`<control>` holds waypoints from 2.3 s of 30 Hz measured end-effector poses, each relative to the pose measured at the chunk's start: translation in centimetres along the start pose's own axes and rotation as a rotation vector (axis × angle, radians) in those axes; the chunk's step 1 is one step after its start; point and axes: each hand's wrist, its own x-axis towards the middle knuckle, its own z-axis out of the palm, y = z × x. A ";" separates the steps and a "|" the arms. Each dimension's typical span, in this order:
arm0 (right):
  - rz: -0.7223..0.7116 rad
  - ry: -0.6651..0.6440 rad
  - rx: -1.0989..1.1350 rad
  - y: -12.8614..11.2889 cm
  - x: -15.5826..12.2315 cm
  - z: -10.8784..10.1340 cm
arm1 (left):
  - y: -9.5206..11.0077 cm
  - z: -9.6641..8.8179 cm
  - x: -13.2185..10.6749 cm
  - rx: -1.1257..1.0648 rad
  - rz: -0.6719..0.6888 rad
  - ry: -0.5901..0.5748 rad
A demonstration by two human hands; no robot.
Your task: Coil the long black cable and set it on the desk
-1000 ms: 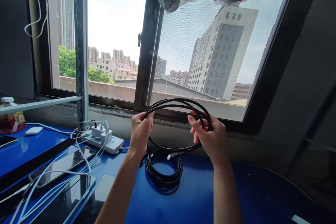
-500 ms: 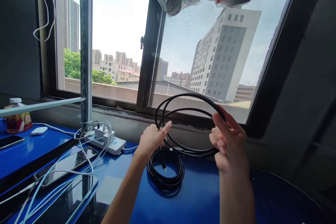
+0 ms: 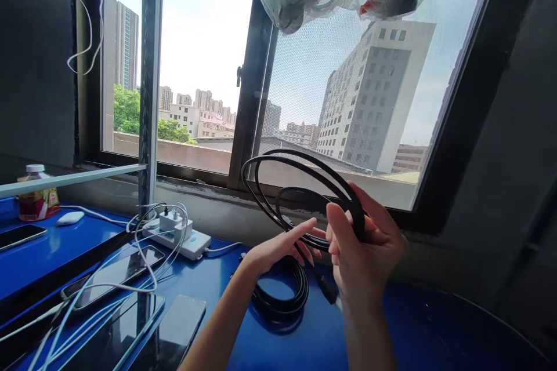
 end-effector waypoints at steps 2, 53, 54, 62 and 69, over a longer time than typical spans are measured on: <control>0.045 0.040 0.097 0.3 0.6 -0.1 | 0.2 0.2 0.0 -0.024 0.176 0.117; -0.133 -0.330 -0.398 5.5 1.9 -1.5 | 4.8 -3.4 -3.9 -0.389 0.103 0.280; -0.169 -0.332 -0.421 5.4 1.8 -1.5 | 4.9 -3.3 -3.9 -0.394 0.101 0.278; -0.180 -0.377 -0.470 5.3 1.8 -1.9 | 5.0 -3.4 -4.3 -0.353 0.098 0.258; -0.203 -0.233 -0.523 5.5 1.9 -1.8 | 4.7 -3.1 -3.5 -0.348 0.059 0.235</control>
